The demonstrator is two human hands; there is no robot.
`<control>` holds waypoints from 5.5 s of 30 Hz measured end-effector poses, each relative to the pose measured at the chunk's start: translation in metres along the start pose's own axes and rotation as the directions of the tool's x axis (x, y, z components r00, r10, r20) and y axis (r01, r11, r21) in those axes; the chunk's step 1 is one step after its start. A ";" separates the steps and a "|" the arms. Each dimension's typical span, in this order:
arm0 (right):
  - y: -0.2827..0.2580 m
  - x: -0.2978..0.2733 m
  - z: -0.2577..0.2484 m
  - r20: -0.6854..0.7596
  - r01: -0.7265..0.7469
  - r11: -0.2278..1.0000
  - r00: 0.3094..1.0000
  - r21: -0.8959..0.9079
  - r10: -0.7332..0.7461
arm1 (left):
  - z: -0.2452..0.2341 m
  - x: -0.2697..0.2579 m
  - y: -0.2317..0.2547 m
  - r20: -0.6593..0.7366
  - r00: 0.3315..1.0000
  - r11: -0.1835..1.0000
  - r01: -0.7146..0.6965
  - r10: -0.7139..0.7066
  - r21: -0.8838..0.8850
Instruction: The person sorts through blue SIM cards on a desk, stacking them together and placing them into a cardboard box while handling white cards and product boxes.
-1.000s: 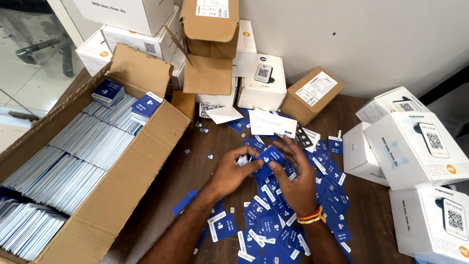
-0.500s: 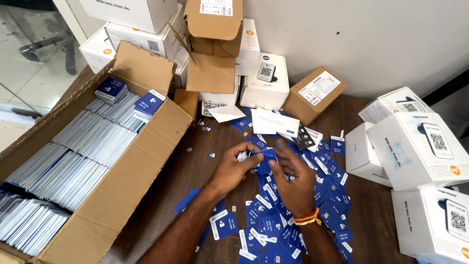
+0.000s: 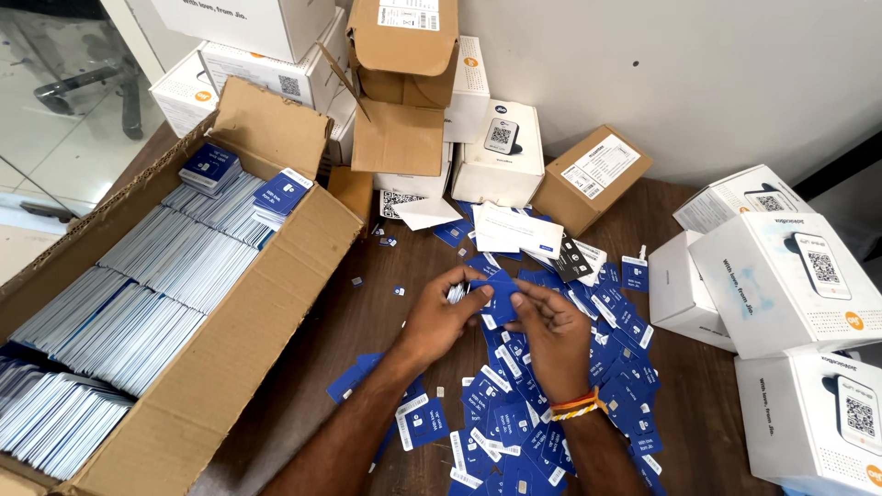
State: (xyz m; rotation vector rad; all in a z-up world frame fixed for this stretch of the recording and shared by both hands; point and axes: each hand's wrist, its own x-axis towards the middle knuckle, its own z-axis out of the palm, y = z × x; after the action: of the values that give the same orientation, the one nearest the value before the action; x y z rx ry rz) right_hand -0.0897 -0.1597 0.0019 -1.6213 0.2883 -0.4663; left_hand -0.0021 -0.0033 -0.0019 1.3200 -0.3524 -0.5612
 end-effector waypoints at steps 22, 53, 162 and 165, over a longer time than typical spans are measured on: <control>0.004 -0.004 0.003 -0.051 -0.010 0.976 0.998 0.216 0.022 | 0.004 -0.005 0.005 -0.036 0.991 0.925 0.110 -0.132 -0.363; -0.024 -0.019 0.016 0.449 0.633 0.569 0.774 -0.525 -0.447 | 0.003 -0.009 0.008 0.248 0.955 0.816 0.271 -0.162 -0.511; -0.035 -0.048 0.042 0.193 0.367 0.685 0.928 -0.629 -0.319 | 0.008 -0.038 0.017 0.266 0.962 0.859 0.183 -0.057 -0.478; -0.034 -0.047 0.041 0.235 0.443 0.562 0.884 -0.698 -0.404 | 0.007 -0.040 0.023 0.297 0.946 0.862 0.258 -0.132 -0.437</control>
State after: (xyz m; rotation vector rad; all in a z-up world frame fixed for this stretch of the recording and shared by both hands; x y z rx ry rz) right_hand -0.1148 -0.0983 0.0268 -2.5399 0.0207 -0.7384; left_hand -0.0344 0.0172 0.0245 0.8120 -0.2698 -0.9351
